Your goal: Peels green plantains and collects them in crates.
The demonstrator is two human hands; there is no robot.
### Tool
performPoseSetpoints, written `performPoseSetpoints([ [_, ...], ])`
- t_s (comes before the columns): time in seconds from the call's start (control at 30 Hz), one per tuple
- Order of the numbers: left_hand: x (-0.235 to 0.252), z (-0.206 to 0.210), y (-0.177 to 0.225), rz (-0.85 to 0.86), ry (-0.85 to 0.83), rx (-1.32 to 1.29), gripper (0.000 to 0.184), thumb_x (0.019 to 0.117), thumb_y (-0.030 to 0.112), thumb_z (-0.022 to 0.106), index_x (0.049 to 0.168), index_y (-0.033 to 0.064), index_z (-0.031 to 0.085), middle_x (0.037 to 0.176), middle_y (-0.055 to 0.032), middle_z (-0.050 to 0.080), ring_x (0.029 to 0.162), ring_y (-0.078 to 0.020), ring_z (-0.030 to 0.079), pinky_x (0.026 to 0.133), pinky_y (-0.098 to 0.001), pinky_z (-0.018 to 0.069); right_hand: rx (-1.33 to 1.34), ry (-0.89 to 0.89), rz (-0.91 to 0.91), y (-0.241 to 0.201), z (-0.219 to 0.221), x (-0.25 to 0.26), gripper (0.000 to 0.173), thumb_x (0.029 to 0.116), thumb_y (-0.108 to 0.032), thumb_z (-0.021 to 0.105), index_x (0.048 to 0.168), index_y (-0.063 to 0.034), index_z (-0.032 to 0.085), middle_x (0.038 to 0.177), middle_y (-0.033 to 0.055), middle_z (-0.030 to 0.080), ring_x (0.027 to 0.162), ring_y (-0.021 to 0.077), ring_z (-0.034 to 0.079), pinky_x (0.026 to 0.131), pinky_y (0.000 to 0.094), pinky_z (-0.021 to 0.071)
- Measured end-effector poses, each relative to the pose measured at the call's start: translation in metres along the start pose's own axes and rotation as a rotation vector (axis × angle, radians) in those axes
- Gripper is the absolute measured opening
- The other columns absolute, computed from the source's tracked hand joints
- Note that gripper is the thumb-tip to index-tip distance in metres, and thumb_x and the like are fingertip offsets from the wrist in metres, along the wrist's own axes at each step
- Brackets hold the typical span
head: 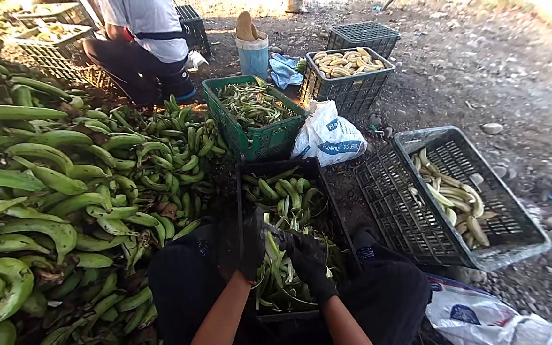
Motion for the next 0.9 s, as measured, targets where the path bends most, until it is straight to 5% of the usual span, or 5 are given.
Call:
performPoseSetpoints([
  [0.1, -0.019, 0.013, 0.019, 0.215, -0.116, 0.321, 0.044, 0.1112, 0.018, 0.029, 0.129, -0.0099, 0.059, 0.115, -0.0215, 0.066, 0.106, -0.0197, 0.063, 0.098, -0.0346, 0.0497, 0.213, -0.043, 0.068, -0.001, 0.006, 0.015, 0.052, 0.107, -0.049, 0.039, 0.123, -0.0095, 0.069, 0.109, 0.0114, 0.071, 0.103, 0.0241, 0.066, 0.092, 0.0504, 0.0509],
  [0.2, -0.023, 0.018, 0.017, 0.185, -0.182, 0.084, 0.046, 0.1104, 0.02, 0.025, 0.129, -0.0085, 0.057, 0.098, -0.0118, 0.065, 0.082, -0.0117, 0.063, 0.078, -0.0282, 0.0554, 0.294, 0.051, -0.041, -0.007, -0.002, 0.016, 0.04, 0.1092, -0.022, 0.041, 0.131, 0.0037, 0.063, 0.12, 0.0209, 0.068, 0.114, 0.0272, 0.064, 0.103, 0.0453, 0.047],
  [0.53, 0.012, -0.007, -0.012, -0.145, -0.194, -0.501, 0.045, 0.1117, 0.033, 0.024, 0.112, 0.0029, 0.058, 0.073, -0.0057, 0.063, 0.055, -0.0102, 0.059, 0.052, -0.0228, 0.0532, -0.137, 0.096, -0.462, 0.005, -0.021, -0.005, 0.081, 0.0858, -0.08, 0.043, 0.131, -0.0196, 0.071, 0.123, 0.0251, 0.066, 0.117, 0.0504, 0.058, 0.093, 0.0708, 0.0419],
  [0.8, 0.0, 0.003, -0.003, 0.071, -0.018, 0.057, 0.045, 0.1128, 0.026, 0.029, 0.13, -0.0053, 0.057, 0.111, -0.0181, 0.063, 0.098, -0.0168, 0.062, 0.09, -0.0337, 0.0527, -0.011, -0.016, 0.16, -0.008, -0.013, 0.03, 0.054, 0.0993, -0.058, 0.049, 0.127, -0.0171, 0.07, 0.12, 0.0158, 0.069, 0.118, 0.0353, 0.061, 0.098, 0.0599, 0.0457],
  [0.9, -0.006, 0.001, 0.004, 0.037, 0.019, 0.026, 0.049, 0.1132, 0.031, 0.027, 0.124, -0.0046, 0.059, 0.094, -0.0134, 0.065, 0.08, -0.0147, 0.065, 0.074, -0.0312, 0.0578, 0.147, 0.049, 0.207, 0.0, -0.026, 0.043, 0.059, 0.105, -0.057, 0.041, 0.123, -0.0076, 0.067, 0.109, 0.019, 0.069, 0.107, 0.0348, 0.064, 0.095, 0.0585, 0.0472],
])
Point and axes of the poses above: each hand's wrist, its own x-axis towards the middle knuckle, its own z-axis out of the palm, y = z × x, the point moved 5 cm from there along x, towards the middle knuckle
